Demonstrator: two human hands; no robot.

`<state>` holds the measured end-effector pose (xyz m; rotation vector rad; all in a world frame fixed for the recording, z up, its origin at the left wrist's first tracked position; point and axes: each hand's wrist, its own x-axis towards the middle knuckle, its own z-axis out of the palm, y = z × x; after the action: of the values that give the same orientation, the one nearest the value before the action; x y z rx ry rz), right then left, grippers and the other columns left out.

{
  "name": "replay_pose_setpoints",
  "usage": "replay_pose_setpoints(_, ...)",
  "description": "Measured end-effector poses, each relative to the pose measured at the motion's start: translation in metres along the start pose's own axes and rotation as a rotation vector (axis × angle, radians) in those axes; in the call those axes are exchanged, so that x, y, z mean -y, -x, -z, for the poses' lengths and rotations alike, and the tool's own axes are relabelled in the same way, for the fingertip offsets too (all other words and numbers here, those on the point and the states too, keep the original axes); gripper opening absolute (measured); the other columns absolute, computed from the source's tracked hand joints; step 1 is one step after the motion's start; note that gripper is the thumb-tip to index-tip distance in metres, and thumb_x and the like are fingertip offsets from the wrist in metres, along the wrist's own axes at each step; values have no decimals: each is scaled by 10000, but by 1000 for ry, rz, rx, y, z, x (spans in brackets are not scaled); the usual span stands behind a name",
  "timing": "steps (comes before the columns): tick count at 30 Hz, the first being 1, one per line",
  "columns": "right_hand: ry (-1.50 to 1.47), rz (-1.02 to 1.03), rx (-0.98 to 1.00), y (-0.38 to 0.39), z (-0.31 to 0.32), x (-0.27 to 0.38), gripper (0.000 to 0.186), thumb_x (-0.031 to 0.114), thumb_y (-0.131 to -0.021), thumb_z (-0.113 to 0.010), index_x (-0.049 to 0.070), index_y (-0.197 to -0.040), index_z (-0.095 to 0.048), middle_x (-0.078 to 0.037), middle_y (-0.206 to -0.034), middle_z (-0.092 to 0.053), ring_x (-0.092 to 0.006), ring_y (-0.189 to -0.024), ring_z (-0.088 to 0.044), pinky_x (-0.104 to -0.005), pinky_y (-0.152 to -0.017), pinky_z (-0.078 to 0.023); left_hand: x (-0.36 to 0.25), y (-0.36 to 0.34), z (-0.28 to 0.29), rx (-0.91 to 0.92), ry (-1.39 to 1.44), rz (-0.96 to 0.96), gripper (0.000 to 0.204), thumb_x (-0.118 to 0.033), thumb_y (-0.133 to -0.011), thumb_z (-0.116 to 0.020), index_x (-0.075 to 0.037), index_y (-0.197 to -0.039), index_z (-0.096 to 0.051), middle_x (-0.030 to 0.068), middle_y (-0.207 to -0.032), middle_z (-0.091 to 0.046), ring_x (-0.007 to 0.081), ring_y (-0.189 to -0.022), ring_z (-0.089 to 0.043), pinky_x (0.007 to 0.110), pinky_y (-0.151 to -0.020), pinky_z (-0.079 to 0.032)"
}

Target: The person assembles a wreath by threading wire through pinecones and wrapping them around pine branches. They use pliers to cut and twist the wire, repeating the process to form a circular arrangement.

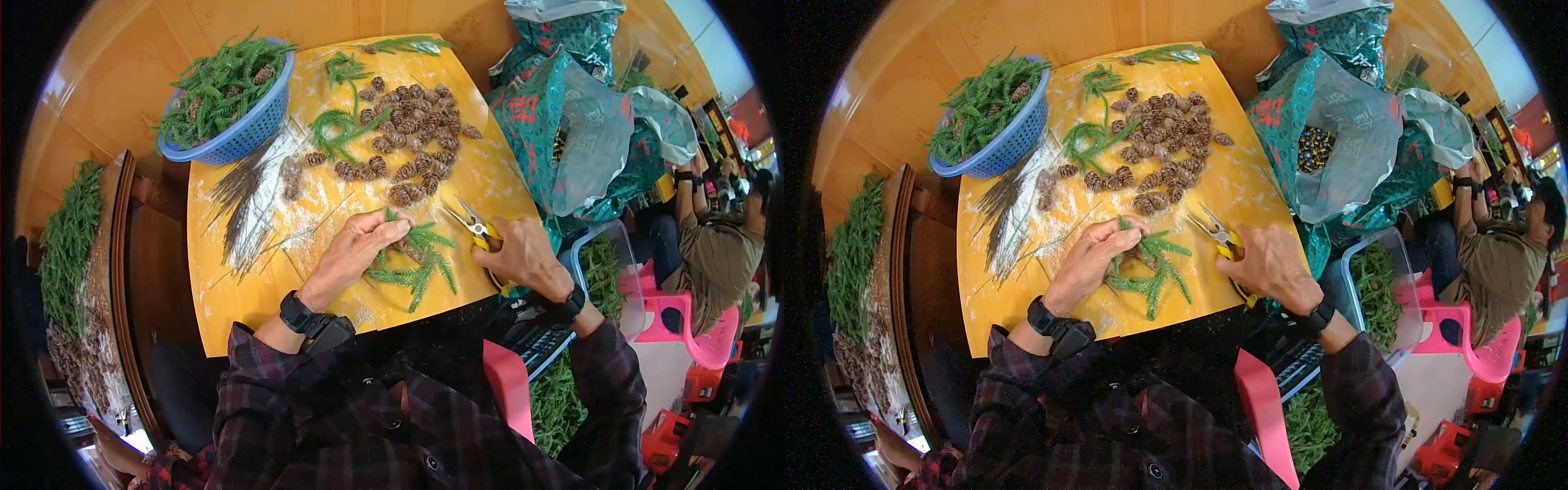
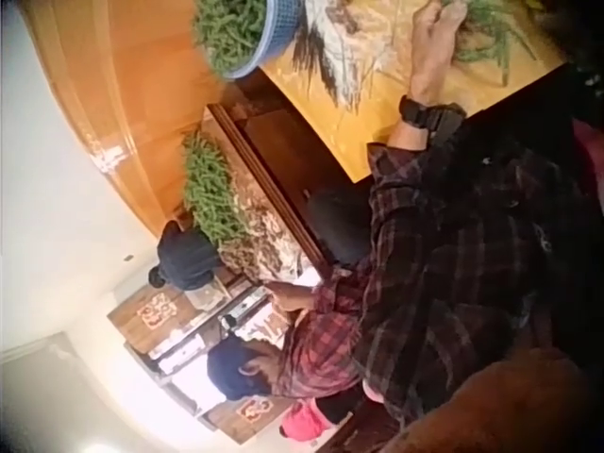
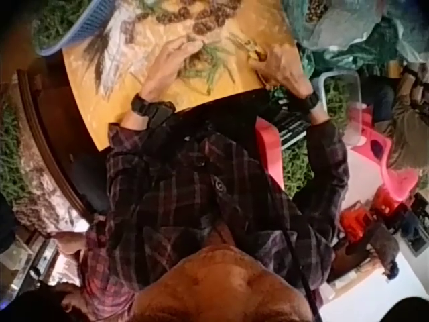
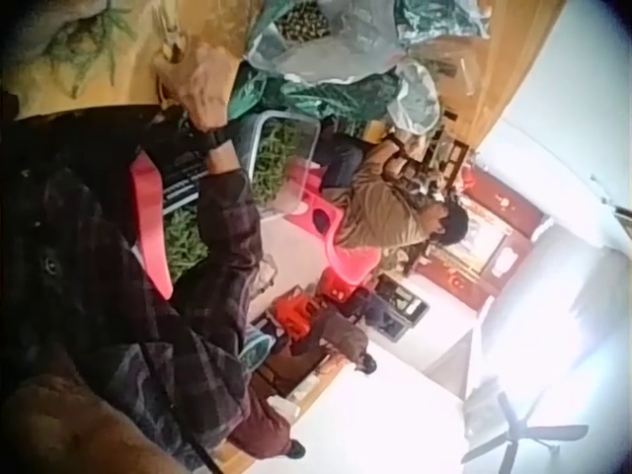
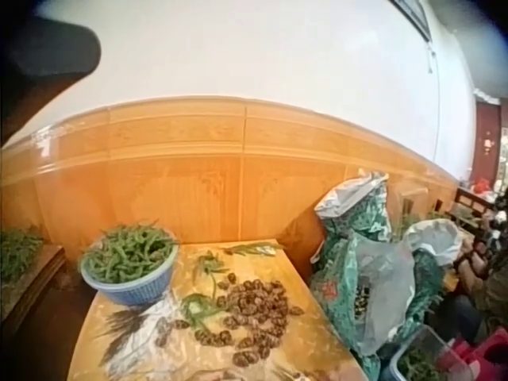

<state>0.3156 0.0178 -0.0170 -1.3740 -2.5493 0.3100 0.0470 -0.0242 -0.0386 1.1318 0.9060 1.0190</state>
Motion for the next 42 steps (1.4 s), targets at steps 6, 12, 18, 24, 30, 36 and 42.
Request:
replay_pose_setpoints(6,307,233,-397,-9,15,18,338,286,-727,-705,-17,-793,-569,-141,-643,-596,-314,-565,-572,-399,-541,-452,-2,1,1,-14,-94,33,358,-339,-941,-514,7,-972,-600,30,-971,-574,134,-938,-524,287,-876,-397)
replay_pose_setpoints(12,-424,9,-39,-9,10,59,323,274,-813,-669,-21,-919,-593,-156,-759,-614,-229,-635,-585,-339,-586,-456,-13,3,-7,-4,-113,28,374,-358,-941,-506,3,-972,-598,24,-936,-579,128,-913,-529,286,-875,-398)
replay_pose_setpoints(18,-894,-2,-45,-18,-17,75,250,191,-903,-585,-20,-1035,-605,-116,-767,-641,-125,-646,-561,-309,-600,-459,-24,5,-6,-37,-117,-43,350,-328,-935,-508,-2,-1031,-593,15,-945,-584,102,-895,-529,254,-826,-421)
replay_pose_setpoints(24,-1044,-55,-52,-17,-28,81,257,186,-932,-547,-16,-1076,-611,-47,-744,-630,-74,-675,-526,-274,-608,-454,-15,14,-2,-4,-131,25,252,-155,-881,-585,-19,-1093,-584,2,-939,-608,67,-834,-552,215,-742,-449)
replay_pose_setpoints(30,-1139,-173,-3,-11,-30,94,276,197,-959,-489,-38,-999,-627,-18,-704,-588,-66,-675,-496,-239,-593,-421,-27,18,-2,-40,-135,14,253,-166,-841,-649,-19,-1035,-578,-19,-893,-595,58,-796,-542,232,-709,-453)
replay_pose_setpoints(36,-1125,-74,-78,-4,-55,82,345,262,-971,-460,-35,-891,-616,0,-650,-540,-69,-620,-478,-230,-567,-394,-72,30,20,-42,-177,75,264,-168,-848,-637,-19,-1058,-582,3,-975,-619,75,-851,-566,242,-773,-470)
replay_pose_setpoints(42,-1177,-89,-73,-3,-48,84,381,310,-971,-459,-19,-875,-625,-2,-655,-537,-76,-616,-486,-221,-579,-388,-147,9,105,-931,-570,-653,382,-201,-829,-655,12,-1114,-517,87,-981,-611,169,-862,-577,301,-790,-462)
